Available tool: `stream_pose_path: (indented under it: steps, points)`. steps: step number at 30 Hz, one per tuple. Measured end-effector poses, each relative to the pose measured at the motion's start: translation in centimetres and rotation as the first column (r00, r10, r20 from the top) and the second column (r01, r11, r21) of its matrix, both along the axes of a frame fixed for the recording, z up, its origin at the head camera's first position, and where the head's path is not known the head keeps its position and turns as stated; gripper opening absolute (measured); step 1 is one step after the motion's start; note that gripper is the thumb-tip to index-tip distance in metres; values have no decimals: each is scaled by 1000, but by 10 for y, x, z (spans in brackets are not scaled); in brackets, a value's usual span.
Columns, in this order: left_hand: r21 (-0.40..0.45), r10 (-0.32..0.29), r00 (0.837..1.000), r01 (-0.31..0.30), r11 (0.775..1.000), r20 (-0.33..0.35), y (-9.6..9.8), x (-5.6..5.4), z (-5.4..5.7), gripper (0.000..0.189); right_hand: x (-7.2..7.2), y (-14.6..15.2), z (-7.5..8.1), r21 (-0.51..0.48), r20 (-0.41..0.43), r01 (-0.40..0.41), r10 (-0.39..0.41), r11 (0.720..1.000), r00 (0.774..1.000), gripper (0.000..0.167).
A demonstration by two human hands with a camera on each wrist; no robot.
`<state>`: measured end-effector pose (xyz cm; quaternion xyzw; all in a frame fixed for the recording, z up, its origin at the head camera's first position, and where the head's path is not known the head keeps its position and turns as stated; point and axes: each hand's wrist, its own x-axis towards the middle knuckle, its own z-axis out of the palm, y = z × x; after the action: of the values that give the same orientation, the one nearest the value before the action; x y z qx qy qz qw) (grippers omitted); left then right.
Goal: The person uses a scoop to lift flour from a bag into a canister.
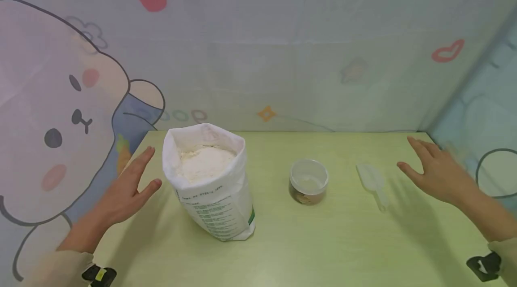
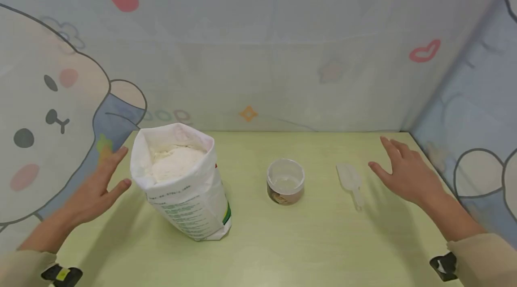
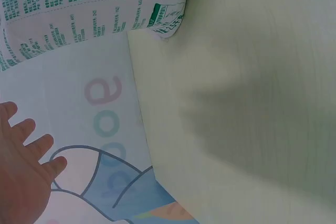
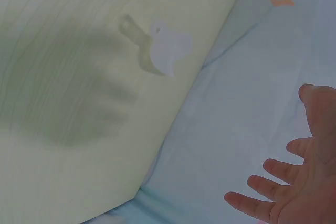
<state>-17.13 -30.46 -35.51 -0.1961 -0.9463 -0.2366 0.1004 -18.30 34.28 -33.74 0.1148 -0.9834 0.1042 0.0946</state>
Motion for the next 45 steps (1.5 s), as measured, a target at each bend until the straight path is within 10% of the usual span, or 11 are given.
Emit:
stream_pose_path:
  steps: [23,45]
  points:
    - [279,-32,994,3,960,100,13,3,-33,73,6,3,-24,-6,124,82,-80,997,989,74]
    - [354,-78,968,-13,935,240,26,5,-49,93,14,-21,-62,-72,171,108,-94,992,981,59]
